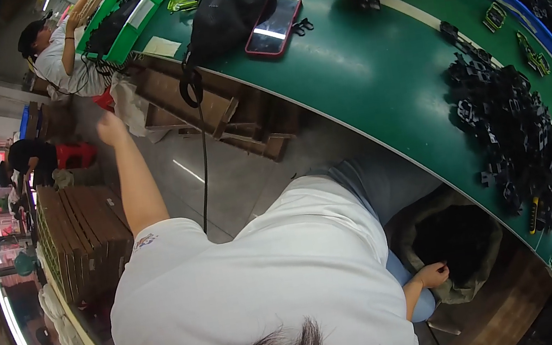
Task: The person assembles toy car components by fitting small plastic pieces into plastic base parts by hand and placing the assembled pieces onto the conveyor track.
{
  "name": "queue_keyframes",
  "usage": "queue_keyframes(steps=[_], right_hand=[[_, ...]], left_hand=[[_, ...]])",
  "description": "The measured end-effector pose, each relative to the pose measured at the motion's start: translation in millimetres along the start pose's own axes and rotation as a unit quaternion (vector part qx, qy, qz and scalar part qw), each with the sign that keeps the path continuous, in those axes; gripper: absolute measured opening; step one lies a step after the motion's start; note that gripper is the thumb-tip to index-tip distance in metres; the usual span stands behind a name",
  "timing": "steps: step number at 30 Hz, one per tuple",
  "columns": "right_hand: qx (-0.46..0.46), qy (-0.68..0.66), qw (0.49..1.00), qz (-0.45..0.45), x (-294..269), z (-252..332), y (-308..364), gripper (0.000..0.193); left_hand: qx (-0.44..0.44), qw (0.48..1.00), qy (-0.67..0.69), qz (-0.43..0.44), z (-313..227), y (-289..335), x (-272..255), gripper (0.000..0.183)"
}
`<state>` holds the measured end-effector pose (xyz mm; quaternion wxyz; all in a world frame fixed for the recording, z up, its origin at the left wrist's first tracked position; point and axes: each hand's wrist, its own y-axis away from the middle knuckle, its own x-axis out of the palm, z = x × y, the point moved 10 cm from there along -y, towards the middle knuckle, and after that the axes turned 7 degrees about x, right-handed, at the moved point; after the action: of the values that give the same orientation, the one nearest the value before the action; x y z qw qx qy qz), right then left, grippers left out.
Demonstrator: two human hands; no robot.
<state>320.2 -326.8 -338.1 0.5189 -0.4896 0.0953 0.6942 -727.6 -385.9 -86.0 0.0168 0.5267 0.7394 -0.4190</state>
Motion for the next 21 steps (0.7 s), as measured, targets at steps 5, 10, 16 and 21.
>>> queue_keyframes(steps=[5, 10, 16, 21], right_hand=[[-0.029, 0.043, 0.998, 0.047, 2, -2, -9, 0.033], [-0.059, 0.104, 0.991, 0.063, -21, 26, -9, 0.038], [-0.050, 0.192, 0.978, 0.070, -55, 41, -17, 0.036], [-0.053, 0.164, 0.977, 0.123, -19, 87, 0, 0.034]], left_hand=[[-0.400, 0.855, 0.020, 0.328, 244, 201, 132, 0.055], [-0.543, 0.731, 0.063, 0.407, 272, 328, 187, 0.077], [-0.531, 0.652, 0.241, 0.485, 267, 382, 266, 0.081], [-0.081, 0.802, 0.021, 0.591, 287, 317, 279, 0.061]])
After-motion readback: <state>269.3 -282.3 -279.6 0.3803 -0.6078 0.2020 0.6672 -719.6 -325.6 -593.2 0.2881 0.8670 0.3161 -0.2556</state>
